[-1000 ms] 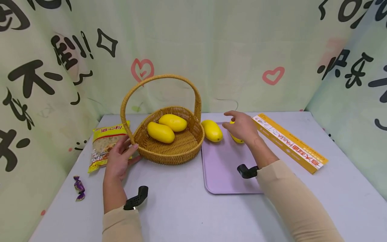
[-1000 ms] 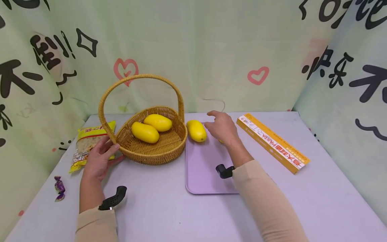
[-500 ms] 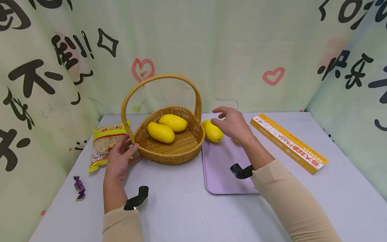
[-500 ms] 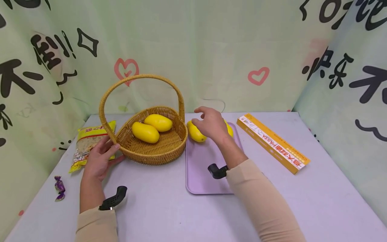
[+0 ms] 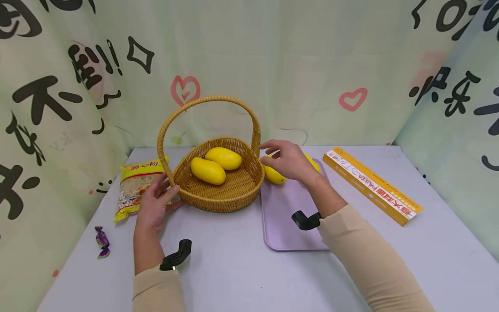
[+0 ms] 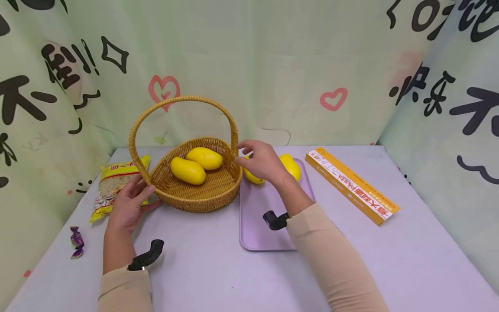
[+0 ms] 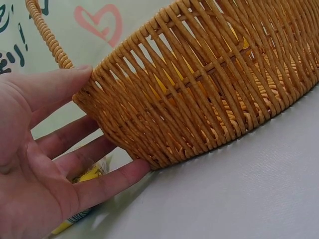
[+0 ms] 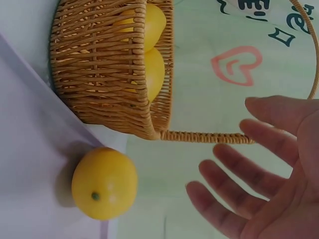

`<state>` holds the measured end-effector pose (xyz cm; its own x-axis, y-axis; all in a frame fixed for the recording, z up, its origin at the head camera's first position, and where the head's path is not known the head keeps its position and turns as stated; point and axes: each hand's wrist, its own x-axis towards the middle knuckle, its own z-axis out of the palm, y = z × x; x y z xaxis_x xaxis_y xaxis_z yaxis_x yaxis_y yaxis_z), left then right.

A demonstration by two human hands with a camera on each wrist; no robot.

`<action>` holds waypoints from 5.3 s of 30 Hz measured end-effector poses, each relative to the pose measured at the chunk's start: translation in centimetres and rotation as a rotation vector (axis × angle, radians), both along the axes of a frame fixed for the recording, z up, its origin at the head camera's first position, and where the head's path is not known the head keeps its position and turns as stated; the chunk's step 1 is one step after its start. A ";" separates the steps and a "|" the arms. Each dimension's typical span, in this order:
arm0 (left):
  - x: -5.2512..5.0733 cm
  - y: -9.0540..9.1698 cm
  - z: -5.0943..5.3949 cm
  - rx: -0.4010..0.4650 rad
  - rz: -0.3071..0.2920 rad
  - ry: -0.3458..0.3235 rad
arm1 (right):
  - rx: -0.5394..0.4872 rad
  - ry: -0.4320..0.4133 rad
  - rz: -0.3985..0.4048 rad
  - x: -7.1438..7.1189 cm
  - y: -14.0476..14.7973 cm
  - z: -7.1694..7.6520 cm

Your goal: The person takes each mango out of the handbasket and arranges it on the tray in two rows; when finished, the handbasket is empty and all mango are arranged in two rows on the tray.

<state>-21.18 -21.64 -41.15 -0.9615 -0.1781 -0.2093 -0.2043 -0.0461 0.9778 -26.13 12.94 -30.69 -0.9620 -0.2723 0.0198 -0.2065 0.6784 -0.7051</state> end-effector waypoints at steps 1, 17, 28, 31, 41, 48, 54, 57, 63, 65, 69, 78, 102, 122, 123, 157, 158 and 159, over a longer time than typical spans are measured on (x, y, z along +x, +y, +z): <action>0.0 0.0 0.0 -0.001 0.001 0.001 | -0.002 0.002 0.019 -0.1 -0.1 0.0; -0.1 -0.1 -0.1 0.005 -0.005 -0.003 | 0.066 -0.053 0.215 -1.4 -2.9 0.6; -0.1 -0.2 -0.1 0.007 0.000 -0.007 | 0.221 -0.188 0.278 -3.5 -5.8 1.0; 0.0 -0.2 0.0 0.016 -0.006 -0.005 | 0.213 -0.207 0.261 -4.2 -6.3 0.9; -0.2 -0.3 -0.4 0.003 0.004 -0.008 | 0.171 -0.224 0.174 -6.0 -7.8 0.0; -0.2 -0.3 -0.5 0.010 0.004 0.003 | 0.168 -0.199 0.114 -6.8 -9.2 -1.0; -0.5 -0.2 -0.4 0.025 -0.007 0.030 | 0.205 -0.181 0.079 -7.5 -10.2 -1.8; -0.4 -0.3 -0.4 0.029 0.005 0.024 | 0.231 -0.172 0.088 -7.7 -10.6 -2.5; -0.2 -0.4 -0.5 0.029 0.007 0.006 | 0.283 -0.171 0.113 -7.7 -11.2 -4.1; -0.2 -0.3 -0.5 0.029 0.004 0.006 | 0.277 -0.170 0.102 -7.7 -11.2 -4.4; -0.3 -0.2 -0.3 0.017 0.011 0.013 | 0.255 -0.161 0.086 -7.7 -11.1 -4.5; -0.4 0.0 -0.3 0.008 0.008 0.005 | 0.242 -0.160 0.089 -7.6 -10.8 -4.1; -0.2 -0.3 -0.5 0.024 0.003 0.007 | 0.158 -0.090 0.043 -5.8 -8.7 -1.1; -0.2 -0.4 -0.6 0.028 0.005 0.006 | 0.008 -0.128 0.121 -2.1 -5.4 2.4; -0.2 -0.4 -0.6 0.026 0.007 0.005 | 0.000 -0.124 0.118 -1.8 -5.3 2.4; 0.1 -0.4 -0.2 0.031 0.017 -0.004 | 0.110 -0.052 -0.008 6.6 2.0 -1.3; 0.1 -0.3 -0.2 0.029 0.016 -0.004 | 0.110 -0.045 -0.009 6.9 2.1 -1.4; 0.0 -0.3 -0.3 0.027 0.014 -0.004 | 0.109 -0.036 -0.012 7.1 2.3 -1.6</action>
<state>-21.14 -21.93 -41.43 -0.9581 -0.1859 -0.2177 -0.2070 -0.0754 0.9754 -19.06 15.19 -32.24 -0.9647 -0.2598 -0.0435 -0.1744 0.7537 -0.6336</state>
